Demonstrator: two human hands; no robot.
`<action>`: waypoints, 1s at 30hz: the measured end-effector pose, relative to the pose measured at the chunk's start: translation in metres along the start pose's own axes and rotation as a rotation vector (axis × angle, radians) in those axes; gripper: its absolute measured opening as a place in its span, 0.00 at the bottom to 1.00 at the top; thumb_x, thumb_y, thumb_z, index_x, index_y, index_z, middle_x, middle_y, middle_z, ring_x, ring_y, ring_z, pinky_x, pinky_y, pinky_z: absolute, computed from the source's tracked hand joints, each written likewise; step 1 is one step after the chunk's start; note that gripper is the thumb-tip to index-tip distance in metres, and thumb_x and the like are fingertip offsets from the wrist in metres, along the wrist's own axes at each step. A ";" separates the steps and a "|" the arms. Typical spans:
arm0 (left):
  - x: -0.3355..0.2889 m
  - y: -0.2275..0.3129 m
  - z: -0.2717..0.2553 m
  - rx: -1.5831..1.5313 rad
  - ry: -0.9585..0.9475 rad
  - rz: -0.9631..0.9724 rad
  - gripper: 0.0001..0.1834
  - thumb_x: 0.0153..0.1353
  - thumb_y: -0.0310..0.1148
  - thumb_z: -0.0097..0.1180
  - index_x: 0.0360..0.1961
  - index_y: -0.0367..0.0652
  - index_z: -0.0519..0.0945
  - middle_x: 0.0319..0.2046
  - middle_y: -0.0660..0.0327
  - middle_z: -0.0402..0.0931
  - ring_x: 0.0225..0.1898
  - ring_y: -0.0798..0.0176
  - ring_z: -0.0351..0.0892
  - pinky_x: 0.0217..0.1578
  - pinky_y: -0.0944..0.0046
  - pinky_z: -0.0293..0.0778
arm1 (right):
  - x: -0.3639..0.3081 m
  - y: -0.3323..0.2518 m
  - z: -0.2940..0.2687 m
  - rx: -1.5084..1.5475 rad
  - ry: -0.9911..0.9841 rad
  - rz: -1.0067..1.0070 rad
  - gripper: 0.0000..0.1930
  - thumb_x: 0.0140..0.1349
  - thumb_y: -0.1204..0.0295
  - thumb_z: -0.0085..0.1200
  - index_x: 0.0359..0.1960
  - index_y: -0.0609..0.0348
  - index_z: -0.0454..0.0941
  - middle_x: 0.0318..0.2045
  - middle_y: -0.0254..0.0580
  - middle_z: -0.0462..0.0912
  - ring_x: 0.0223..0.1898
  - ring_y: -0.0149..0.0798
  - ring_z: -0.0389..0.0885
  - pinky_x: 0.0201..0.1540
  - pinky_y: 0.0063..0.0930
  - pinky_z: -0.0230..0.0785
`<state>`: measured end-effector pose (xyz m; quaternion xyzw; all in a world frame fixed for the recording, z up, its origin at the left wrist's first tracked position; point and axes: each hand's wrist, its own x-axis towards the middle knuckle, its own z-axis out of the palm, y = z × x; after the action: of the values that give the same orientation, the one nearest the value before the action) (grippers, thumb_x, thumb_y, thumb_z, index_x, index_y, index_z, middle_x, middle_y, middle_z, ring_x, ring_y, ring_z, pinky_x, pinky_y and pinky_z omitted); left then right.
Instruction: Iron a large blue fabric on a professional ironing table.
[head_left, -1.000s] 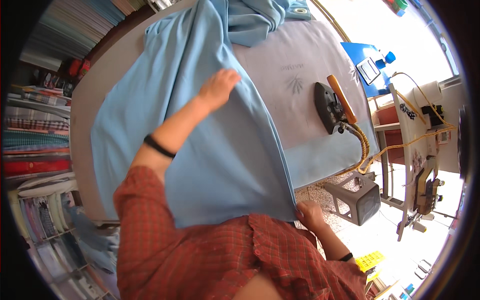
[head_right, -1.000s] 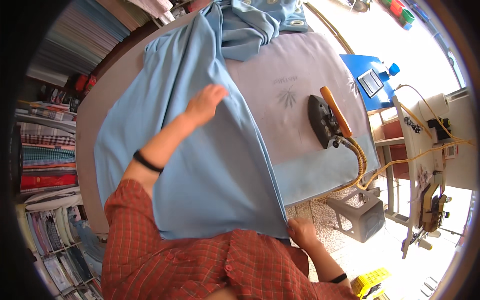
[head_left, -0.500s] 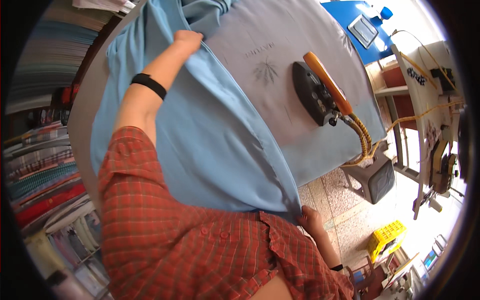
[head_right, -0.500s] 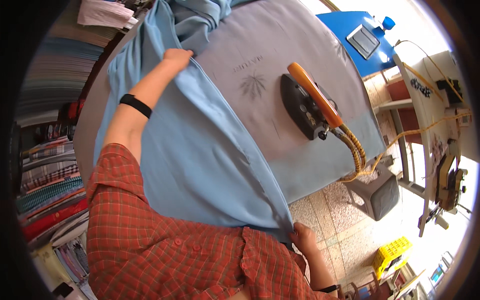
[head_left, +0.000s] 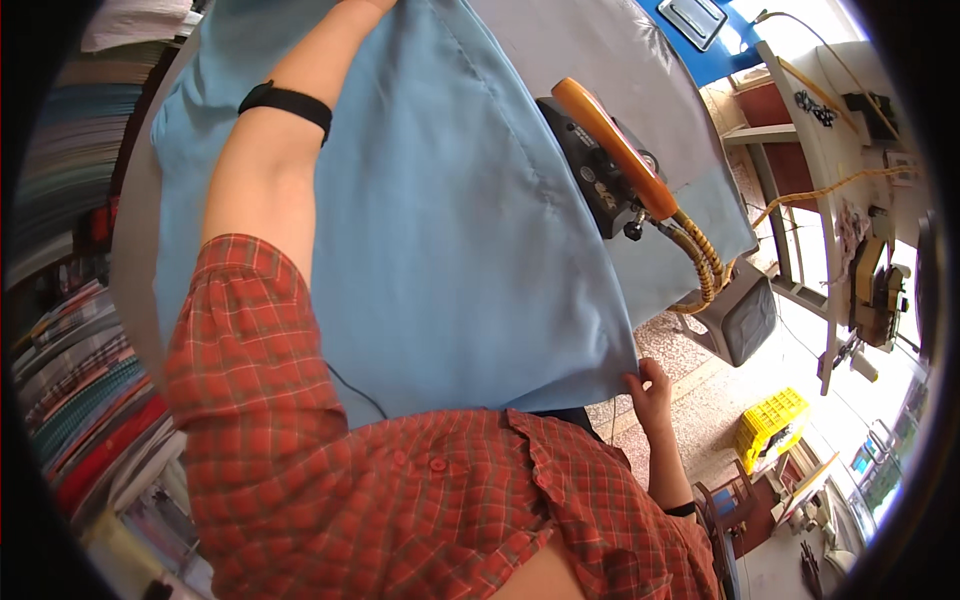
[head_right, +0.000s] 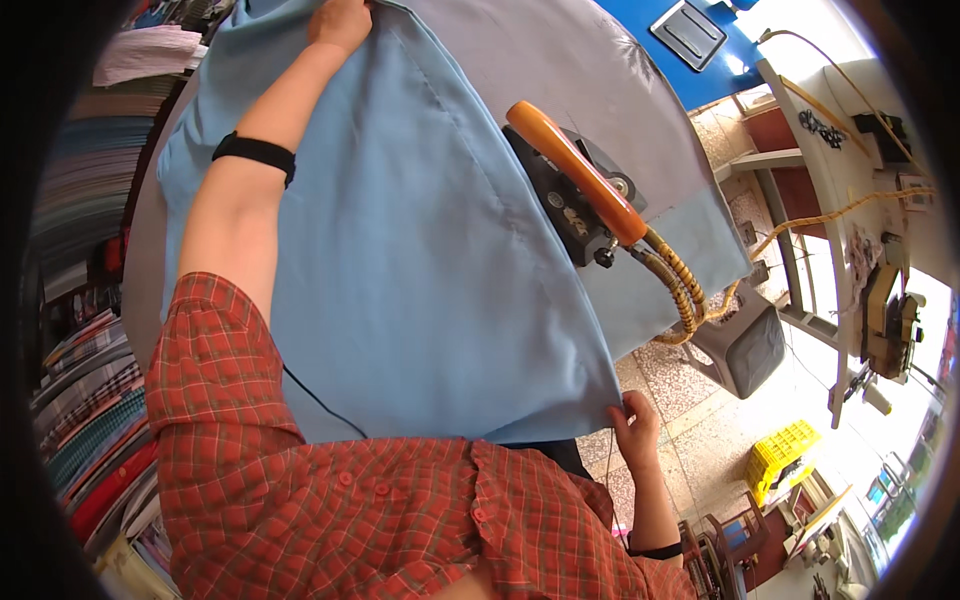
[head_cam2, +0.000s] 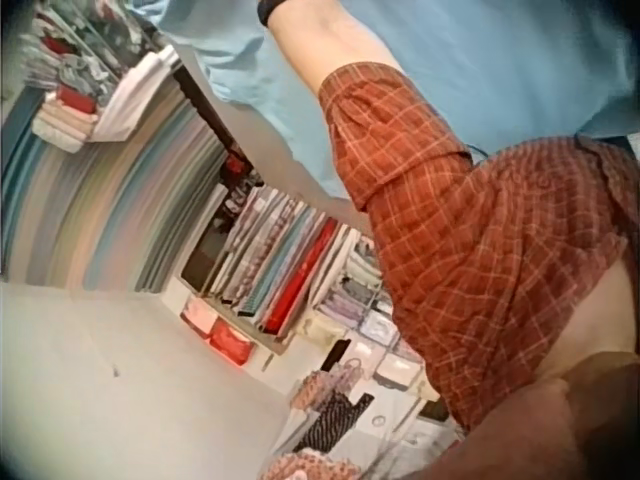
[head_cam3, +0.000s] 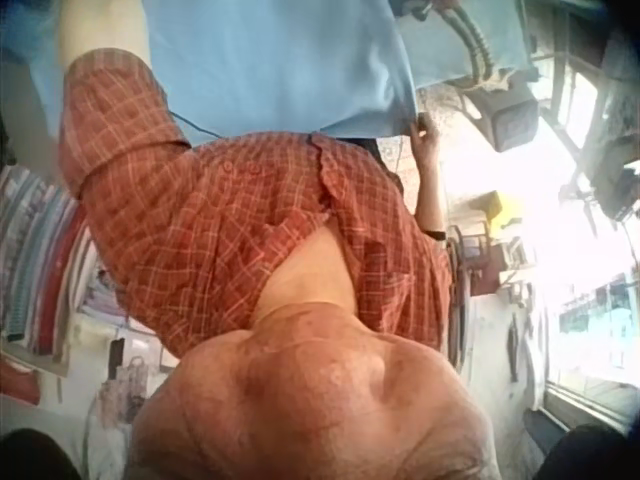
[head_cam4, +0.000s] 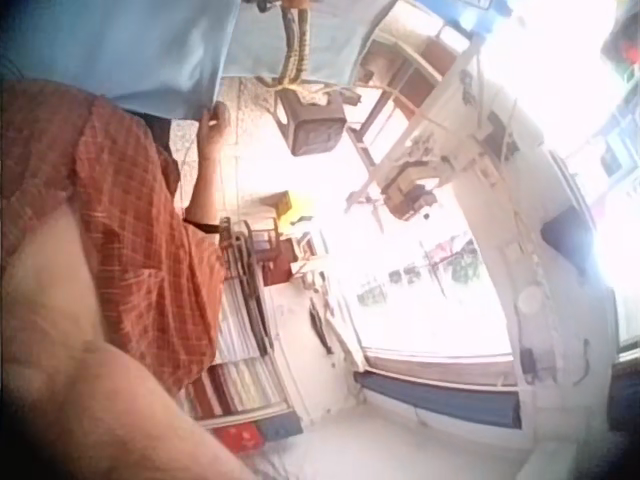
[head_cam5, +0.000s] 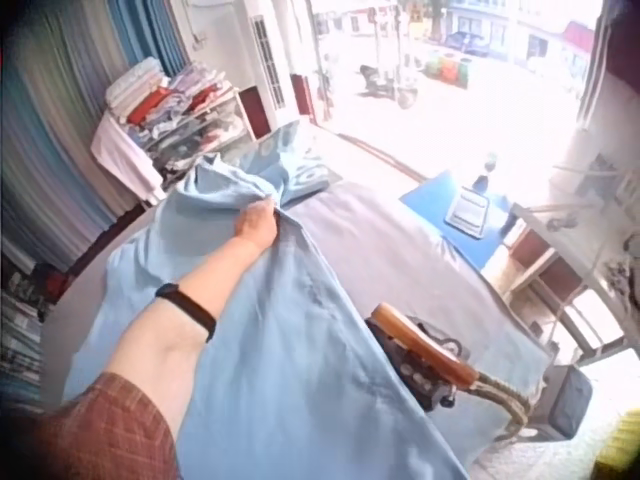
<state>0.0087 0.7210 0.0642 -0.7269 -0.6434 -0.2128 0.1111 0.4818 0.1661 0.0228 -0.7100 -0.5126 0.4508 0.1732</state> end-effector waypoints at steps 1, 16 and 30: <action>-0.009 0.008 0.011 -0.012 -0.005 0.005 0.12 0.57 0.29 0.44 0.40 0.41 0.77 0.35 0.43 0.79 0.41 0.39 0.78 0.43 0.44 0.73 | -0.004 0.005 -0.004 -0.004 0.014 0.028 0.06 0.51 0.81 0.59 0.31 0.63 0.75 0.22 0.41 0.75 0.24 0.35 0.73 0.30 0.28 0.67; -0.311 0.216 -0.112 -0.384 -0.562 0.448 0.44 0.57 0.47 0.58 0.71 0.49 0.52 0.71 0.49 0.45 0.72 0.41 0.42 0.65 0.36 0.45 | 0.203 -0.245 -0.056 -0.707 0.304 -0.685 0.25 0.50 0.62 0.65 0.47 0.60 0.72 0.32 0.43 0.80 0.38 0.48 0.79 0.42 0.39 0.71; -0.311 0.148 -0.094 -0.410 -0.350 0.204 0.30 0.65 0.41 0.50 0.65 0.43 0.62 0.68 0.52 0.55 0.70 0.45 0.49 0.67 0.44 0.46 | 0.110 -0.274 -0.072 -0.520 0.127 -0.343 0.29 0.57 0.62 0.57 0.58 0.62 0.67 0.31 0.55 0.81 0.34 0.56 0.81 0.37 0.44 0.72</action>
<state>0.1126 0.3815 0.0234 -0.8207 -0.5201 -0.1974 -0.1300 0.3917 0.3930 0.2046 -0.6603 -0.7110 0.2238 0.0909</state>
